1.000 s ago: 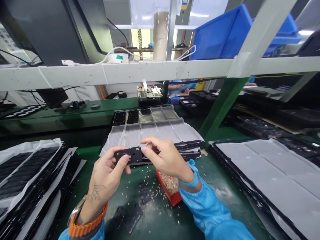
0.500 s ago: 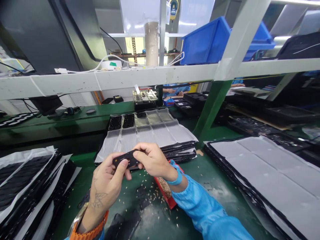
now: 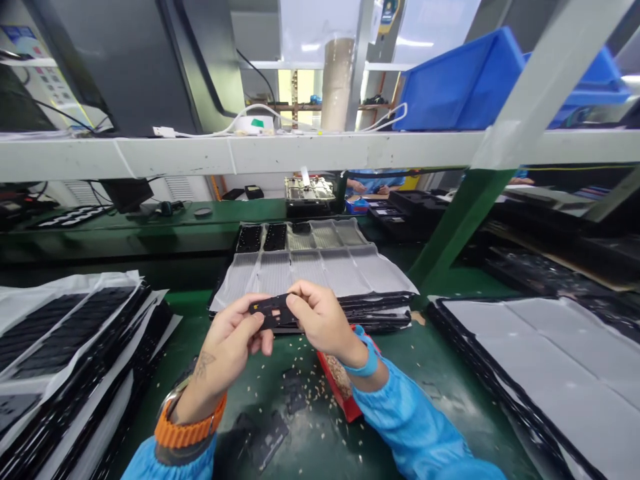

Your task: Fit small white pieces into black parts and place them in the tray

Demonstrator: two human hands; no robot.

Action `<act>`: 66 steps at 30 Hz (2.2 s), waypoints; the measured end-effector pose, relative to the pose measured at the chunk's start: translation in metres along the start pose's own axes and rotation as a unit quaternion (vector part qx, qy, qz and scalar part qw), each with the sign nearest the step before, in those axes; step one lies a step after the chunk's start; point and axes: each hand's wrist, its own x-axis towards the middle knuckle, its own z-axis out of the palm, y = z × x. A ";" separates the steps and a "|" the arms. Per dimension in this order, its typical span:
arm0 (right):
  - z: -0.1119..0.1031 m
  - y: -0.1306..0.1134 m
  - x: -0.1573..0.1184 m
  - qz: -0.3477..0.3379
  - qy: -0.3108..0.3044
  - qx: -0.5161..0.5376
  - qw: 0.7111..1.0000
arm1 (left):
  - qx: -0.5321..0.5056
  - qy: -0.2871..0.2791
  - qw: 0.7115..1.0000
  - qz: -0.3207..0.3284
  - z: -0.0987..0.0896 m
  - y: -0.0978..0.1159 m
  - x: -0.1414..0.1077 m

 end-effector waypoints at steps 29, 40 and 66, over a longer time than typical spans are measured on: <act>-0.002 -0.006 0.001 -0.039 0.061 -0.022 0.997 | 0.190 -0.022 0.980 0.045 -0.013 -0.004 0.005; -0.001 -0.009 -0.008 -0.104 -0.008 -0.216 0.971 | 0.279 -0.002 0.957 0.085 -0.015 0.008 0.003; 0.002 -0.008 -0.018 -0.291 -0.018 -0.322 0.901 | 0.267 0.050 0.961 0.059 -0.004 0.001 0.004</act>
